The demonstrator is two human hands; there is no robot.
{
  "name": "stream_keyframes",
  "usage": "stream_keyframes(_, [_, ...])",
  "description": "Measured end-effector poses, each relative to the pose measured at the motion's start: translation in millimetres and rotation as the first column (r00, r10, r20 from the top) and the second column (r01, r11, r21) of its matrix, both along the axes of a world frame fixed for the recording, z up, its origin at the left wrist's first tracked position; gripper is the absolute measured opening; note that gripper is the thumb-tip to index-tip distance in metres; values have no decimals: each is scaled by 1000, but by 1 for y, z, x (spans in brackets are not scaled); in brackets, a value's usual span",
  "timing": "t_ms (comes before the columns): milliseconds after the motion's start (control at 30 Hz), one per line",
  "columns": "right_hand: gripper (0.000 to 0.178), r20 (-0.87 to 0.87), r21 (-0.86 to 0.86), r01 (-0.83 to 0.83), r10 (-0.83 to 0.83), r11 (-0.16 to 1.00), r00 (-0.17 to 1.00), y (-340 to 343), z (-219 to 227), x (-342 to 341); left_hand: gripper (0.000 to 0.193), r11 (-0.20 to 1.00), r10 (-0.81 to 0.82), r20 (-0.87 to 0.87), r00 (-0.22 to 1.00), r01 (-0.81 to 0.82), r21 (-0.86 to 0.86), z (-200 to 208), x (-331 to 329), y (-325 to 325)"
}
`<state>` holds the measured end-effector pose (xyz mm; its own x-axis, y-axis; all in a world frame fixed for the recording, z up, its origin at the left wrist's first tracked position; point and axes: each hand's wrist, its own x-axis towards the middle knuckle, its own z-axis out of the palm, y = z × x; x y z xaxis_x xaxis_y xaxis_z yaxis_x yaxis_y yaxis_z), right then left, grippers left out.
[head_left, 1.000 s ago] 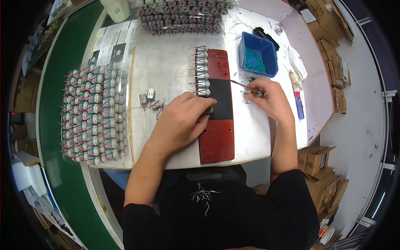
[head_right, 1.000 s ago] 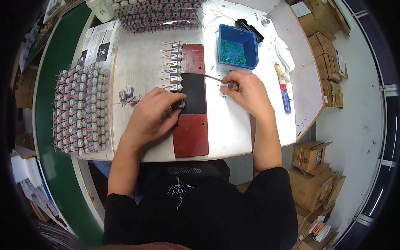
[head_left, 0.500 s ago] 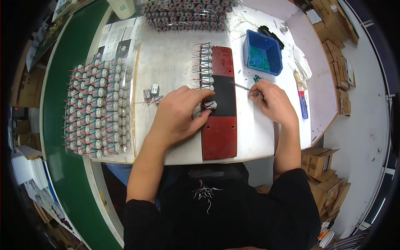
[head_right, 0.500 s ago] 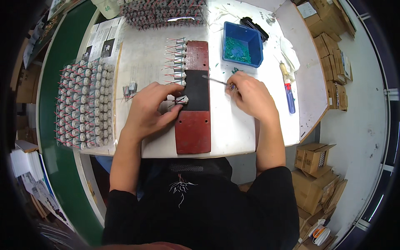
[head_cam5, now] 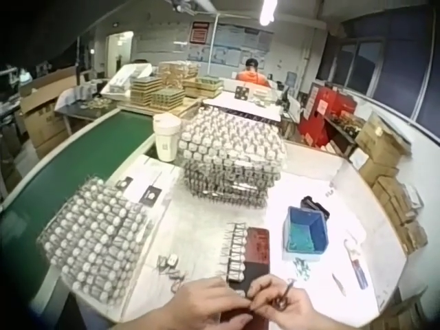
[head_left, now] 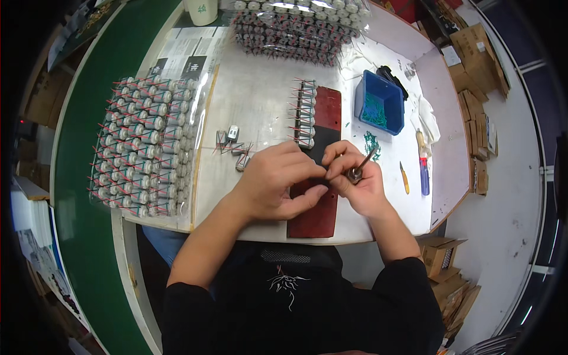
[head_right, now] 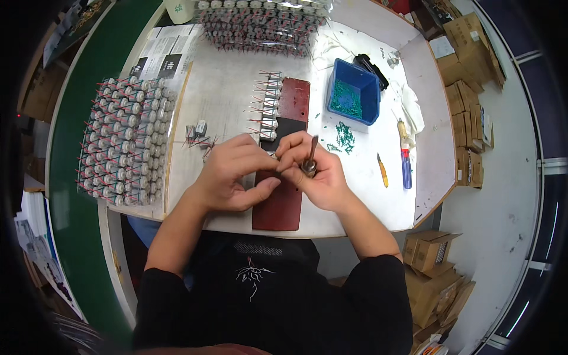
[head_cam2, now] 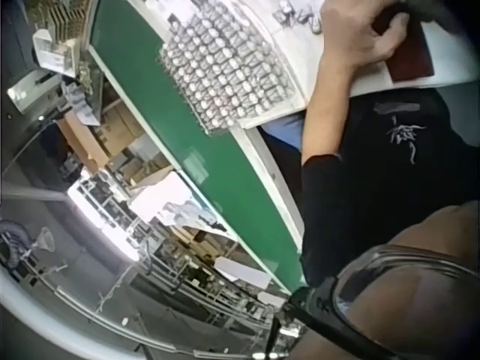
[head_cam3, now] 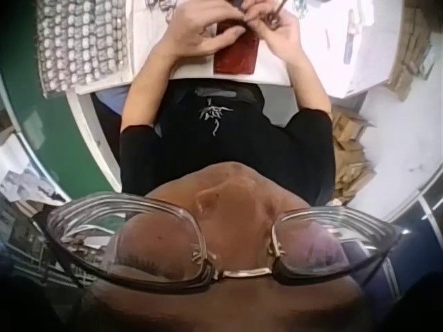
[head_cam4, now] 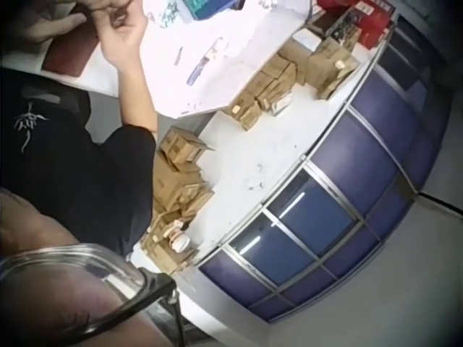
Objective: Assembling small electrical components onto a mounting rail at a factory workstation.
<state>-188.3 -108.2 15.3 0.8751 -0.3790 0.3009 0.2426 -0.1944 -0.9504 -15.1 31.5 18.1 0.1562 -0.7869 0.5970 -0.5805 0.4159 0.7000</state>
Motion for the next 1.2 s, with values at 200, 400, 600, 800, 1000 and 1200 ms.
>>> stream_keyframes(200, [6,26,19,-18,17,1000,1000,0,-4,2,17,995,32,90,995,-23,-98,-8,1,-3])
stream_keyframes(400, [6,-110,89,179,-169,980,979,17,14,13,13,935,322,315,893,-246,-256,-10,-1,-3])
stream_keyframes(600, [5,-200,-100,228,-244,969,949,20,34,25,13,917,384,313,868,-321,-235,-11,2,-2])
stream_keyframes(800, [9,-288,293,262,-177,919,941,-19,31,23,15,961,272,126,954,-276,16,-1,18,5])
stream_keyframes(1000, [11,-469,283,224,-69,933,880,-27,15,11,14,964,113,136,984,-142,225,-1,17,9])
stream_keyframes(1200, [12,-578,187,131,1,974,816,-25,17,11,13,957,105,157,982,-143,253,-6,15,7])
